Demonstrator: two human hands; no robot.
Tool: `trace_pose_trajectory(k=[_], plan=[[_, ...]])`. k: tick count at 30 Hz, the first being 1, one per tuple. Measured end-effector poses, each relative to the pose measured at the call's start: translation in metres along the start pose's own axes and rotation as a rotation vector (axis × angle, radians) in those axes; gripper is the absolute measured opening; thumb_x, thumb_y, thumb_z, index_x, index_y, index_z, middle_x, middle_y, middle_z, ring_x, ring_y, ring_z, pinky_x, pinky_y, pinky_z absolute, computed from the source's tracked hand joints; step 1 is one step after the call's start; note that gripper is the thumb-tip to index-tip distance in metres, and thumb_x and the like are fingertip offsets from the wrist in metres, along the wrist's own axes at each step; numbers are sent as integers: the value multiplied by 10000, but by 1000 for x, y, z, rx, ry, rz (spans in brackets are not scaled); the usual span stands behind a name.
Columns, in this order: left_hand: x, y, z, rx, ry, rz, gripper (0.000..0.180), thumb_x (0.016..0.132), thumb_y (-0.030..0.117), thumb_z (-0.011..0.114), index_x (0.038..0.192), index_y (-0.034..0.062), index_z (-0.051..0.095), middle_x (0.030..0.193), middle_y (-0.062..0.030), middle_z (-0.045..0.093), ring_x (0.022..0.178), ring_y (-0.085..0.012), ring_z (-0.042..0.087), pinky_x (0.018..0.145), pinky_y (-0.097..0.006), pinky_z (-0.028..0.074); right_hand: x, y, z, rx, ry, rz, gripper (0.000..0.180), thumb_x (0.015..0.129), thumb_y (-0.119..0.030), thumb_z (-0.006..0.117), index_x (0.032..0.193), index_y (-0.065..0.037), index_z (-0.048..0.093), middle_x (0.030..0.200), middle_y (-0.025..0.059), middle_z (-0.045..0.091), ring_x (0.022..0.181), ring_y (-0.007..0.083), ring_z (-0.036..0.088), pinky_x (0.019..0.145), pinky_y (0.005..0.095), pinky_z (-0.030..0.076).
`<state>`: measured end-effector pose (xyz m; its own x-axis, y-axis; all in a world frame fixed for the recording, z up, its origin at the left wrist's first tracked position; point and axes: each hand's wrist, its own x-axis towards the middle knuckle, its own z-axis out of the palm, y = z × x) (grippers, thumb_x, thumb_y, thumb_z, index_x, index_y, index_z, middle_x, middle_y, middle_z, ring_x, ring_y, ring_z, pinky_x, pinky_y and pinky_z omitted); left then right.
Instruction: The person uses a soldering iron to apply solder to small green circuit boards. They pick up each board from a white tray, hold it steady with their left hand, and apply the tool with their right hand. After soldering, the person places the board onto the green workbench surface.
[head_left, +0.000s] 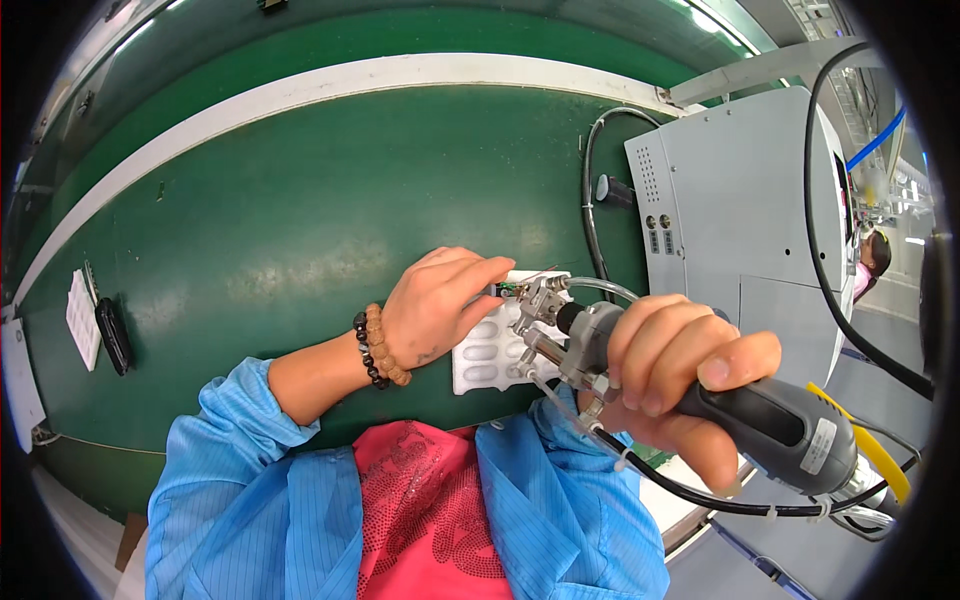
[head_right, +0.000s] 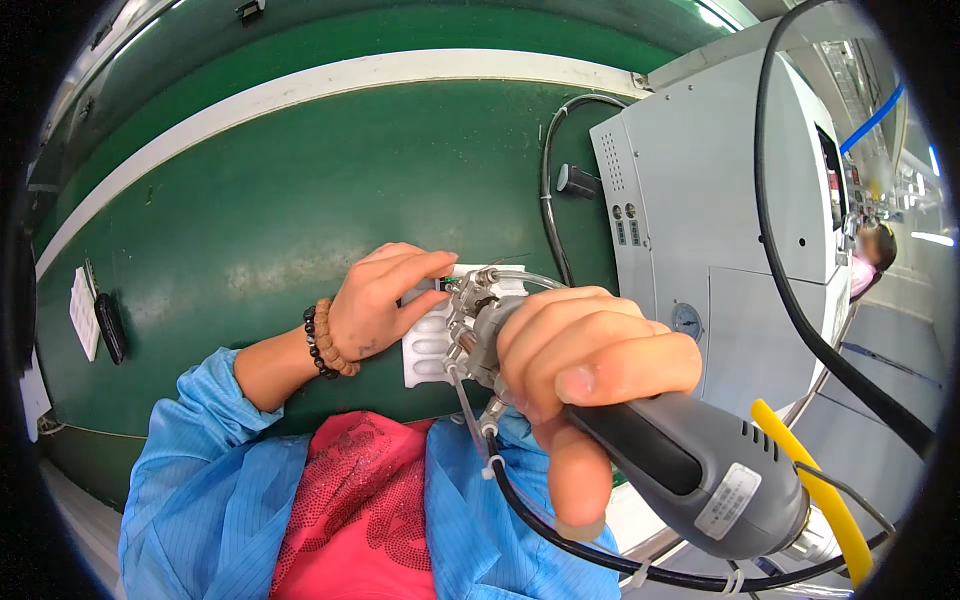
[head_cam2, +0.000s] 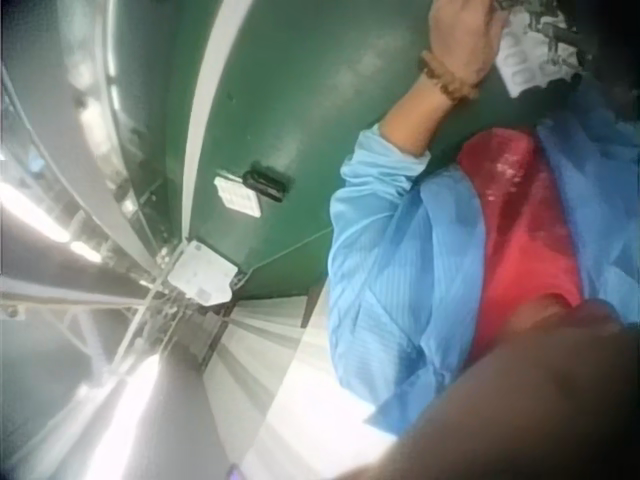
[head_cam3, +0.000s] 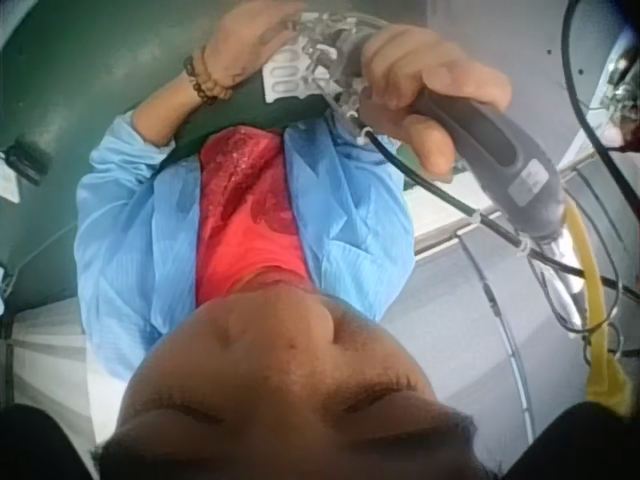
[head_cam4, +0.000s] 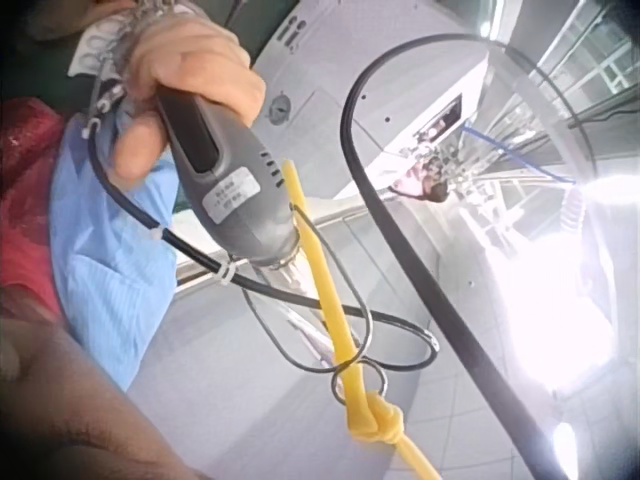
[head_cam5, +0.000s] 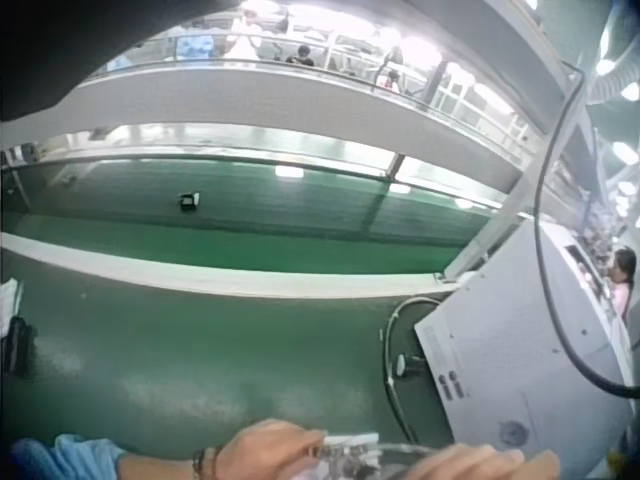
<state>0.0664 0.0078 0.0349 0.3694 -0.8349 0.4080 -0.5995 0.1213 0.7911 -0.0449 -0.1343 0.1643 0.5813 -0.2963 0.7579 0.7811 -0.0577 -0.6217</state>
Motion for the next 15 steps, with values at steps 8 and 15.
trace_pose_trajectory(k=[8, 15], plan=[[-2, 1, -2, 0, 7, -17, 446, 740, 20, 779, 1162, 20, 636, 998, -107, 712, 909, -280, 681, 815, -374, 536, 0, 2, 2, -5, 1, 32, 597, 787, -468, 798, 1019, -25, 471, 634, 36, 542, 457, 159, 518, 436, 290, 446], [-2, 0, 1, -13, -8, -6, 464, 735, 9, 775, 1175, 22, 627, 1001, -105, 709, 902, -282, 676, 800, -366, 541, 8, 0, 4, 34, -55, 136, 564, 753, -380, 845, 985, -9, 490, 638, 51, 548, 488, 162, 526, 470, 308, 456]])
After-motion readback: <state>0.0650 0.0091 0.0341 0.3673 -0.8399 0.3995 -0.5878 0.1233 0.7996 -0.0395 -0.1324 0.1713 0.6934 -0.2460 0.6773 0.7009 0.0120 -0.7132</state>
